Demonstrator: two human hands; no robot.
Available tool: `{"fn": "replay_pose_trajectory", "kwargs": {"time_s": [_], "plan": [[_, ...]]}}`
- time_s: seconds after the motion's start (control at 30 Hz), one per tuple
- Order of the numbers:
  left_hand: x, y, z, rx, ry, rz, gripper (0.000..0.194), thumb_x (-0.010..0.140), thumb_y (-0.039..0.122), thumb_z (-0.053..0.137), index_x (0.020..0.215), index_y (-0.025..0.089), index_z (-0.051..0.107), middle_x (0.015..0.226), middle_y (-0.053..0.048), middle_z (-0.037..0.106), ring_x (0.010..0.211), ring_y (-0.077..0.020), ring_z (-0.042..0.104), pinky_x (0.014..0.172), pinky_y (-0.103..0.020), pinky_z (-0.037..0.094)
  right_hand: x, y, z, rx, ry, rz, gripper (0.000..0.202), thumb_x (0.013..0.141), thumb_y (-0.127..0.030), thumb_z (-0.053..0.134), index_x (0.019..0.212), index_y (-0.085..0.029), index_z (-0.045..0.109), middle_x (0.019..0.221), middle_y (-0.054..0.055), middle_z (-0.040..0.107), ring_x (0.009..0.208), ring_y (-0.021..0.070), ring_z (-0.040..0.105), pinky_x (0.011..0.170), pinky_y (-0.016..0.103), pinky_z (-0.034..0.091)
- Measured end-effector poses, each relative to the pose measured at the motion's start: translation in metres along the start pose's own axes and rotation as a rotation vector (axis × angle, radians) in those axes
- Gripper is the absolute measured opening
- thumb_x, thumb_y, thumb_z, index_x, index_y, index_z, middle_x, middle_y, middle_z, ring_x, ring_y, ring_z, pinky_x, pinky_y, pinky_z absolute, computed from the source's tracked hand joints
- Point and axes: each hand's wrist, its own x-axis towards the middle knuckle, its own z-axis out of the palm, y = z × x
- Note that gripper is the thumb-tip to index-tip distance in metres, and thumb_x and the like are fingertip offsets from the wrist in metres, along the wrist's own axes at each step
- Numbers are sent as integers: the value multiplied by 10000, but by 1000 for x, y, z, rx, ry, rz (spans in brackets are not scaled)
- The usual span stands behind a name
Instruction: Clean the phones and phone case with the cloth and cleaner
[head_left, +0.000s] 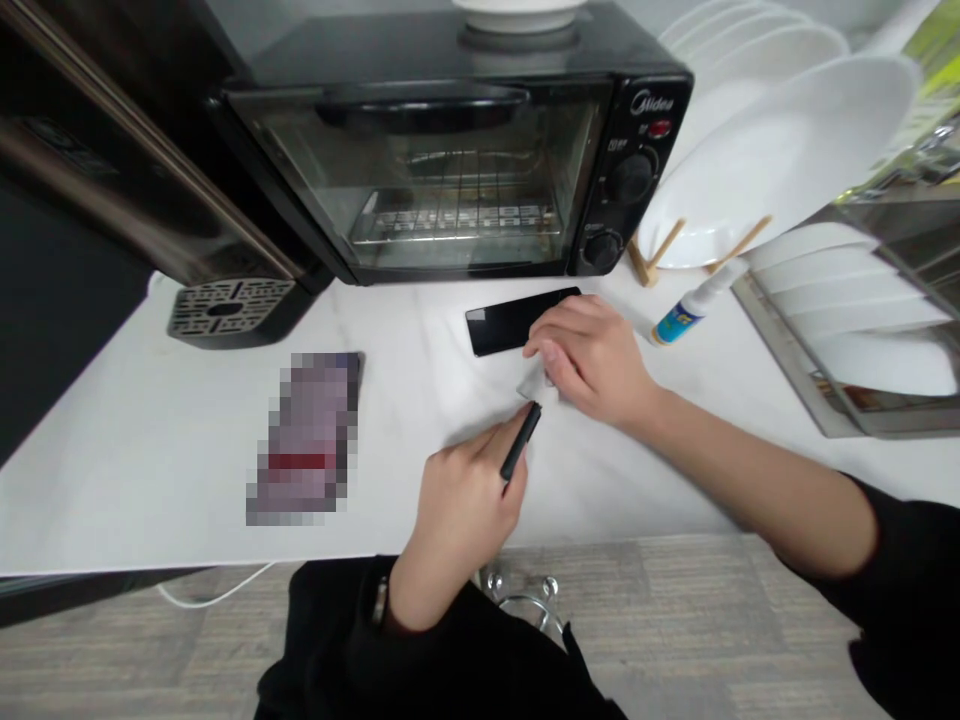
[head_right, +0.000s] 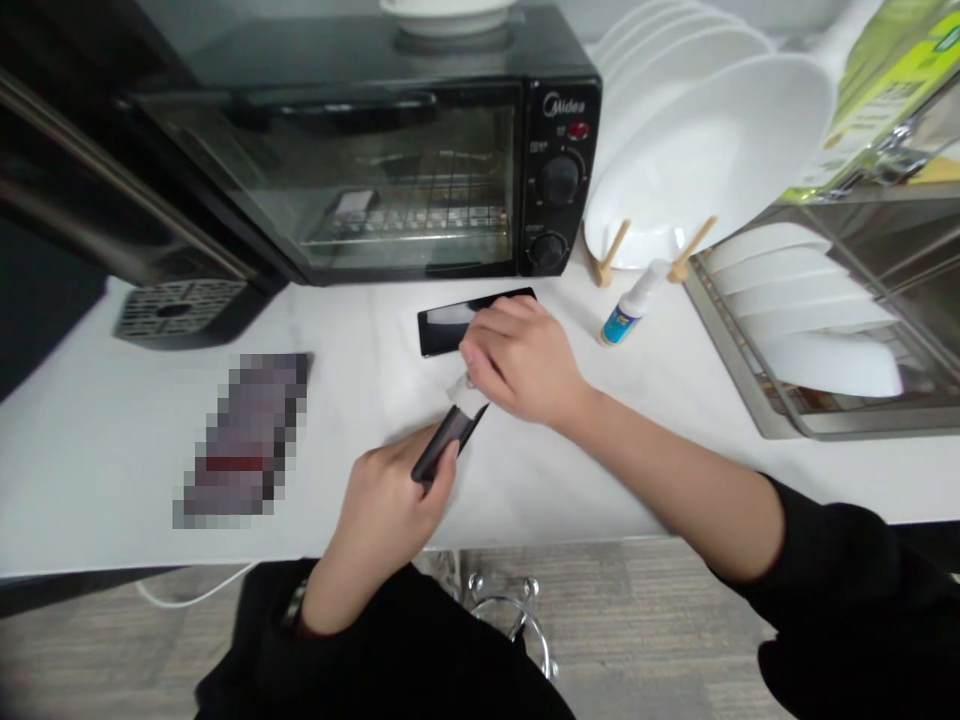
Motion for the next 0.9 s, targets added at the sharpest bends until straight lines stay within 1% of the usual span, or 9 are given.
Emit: {"fn": "replay_pose_trajectory", "kwargs": {"time_s": [0.07, 0.23, 0.3, 0.4, 0.5, 0.63, 0.7, 0.83, 0.9], "plan": [[0, 1, 0, 5, 3, -1, 166, 968, 144, 524, 884, 191, 659, 773, -26, 747, 663, -190, 715, 602, -294, 486, 0, -10, 1, 30, 7, 8, 409, 1058, -294, 364, 883, -183, 717, 900, 58, 750, 860, 224, 628, 885, 424, 435], [-4, -1, 4, 107, -27, 5, 95, 835, 169, 601, 760, 199, 652, 690, -56, 723, 612, -246, 692, 519, -329, 453, -7, -43, 8, 62, -106, -353, 422, 1064, -426, 410, 1097, -135, 716, 1002, 73, 767, 868, 227, 628, 874, 404, 481], [-3, -1, 3, 75, -28, -22, 98, 866, 165, 591, 811, 196, 665, 723, -48, 739, 644, -234, 708, 550, -321, 473, -5, -30, 7, 39, -81, -302, 459, 1067, -460, 393, 1134, -139, 714, 998, 80, 769, 879, 242, 635, 868, 422, 484], [0, 1, 0, -6, -8, -16, 162, 964, 155, 533, 1013, 193, 682, 903, -33, 791, 747, -200, 748, 627, -303, 511, -1, -3, 1, 0, -14, -48, 415, 1067, -357, 376, 961, -178, 735, 900, 65, 757, 845, 239, 646, 958, 463, 465], [1, 2, 0, -24, -8, 6, 176, 981, 157, 519, 1041, 199, 679, 914, -21, 792, 744, -189, 749, 612, -298, 507, -1, -8, -2, 9, 2, 53, 370, 1050, -294, 398, 907, -204, 728, 886, 44, 756, 866, 226, 659, 1092, 489, 413], [-3, -2, 6, 84, 35, 33, 113, 873, 179, 576, 796, 198, 655, 729, -51, 736, 615, -233, 695, 520, -327, 462, -8, -40, 4, 88, -135, -282, 380, 1063, -367, 391, 1170, -185, 707, 1073, 49, 776, 974, 215, 668, 1143, 443, 412], [-3, -3, 6, 98, 40, 44, 90, 846, 183, 591, 780, 197, 651, 703, -56, 722, 585, -238, 678, 504, -330, 451, -8, -36, 5, 91, -145, -370, 472, 1077, -456, 363, 1247, -155, 685, 1088, 69, 774, 967, 222, 665, 1086, 433, 459], [0, 0, 1, -5, 15, 4, 145, 948, 143, 540, 957, 193, 676, 841, -34, 772, 699, -204, 731, 600, -302, 500, -3, 1, 2, 7, -25, -72, 466, 1078, -424, 360, 1073, -164, 746, 982, 83, 774, 910, 245, 666, 1056, 497, 452], [0, 0, 1, -32, -1, -2, 160, 966, 141, 536, 1016, 197, 677, 905, -30, 785, 744, -194, 742, 633, -297, 508, -2, 0, 1, -1, 14, 7, 410, 1068, -347, 376, 1007, -190, 750, 967, 60, 778, 922, 236, 668, 1096, 503, 422]]}}
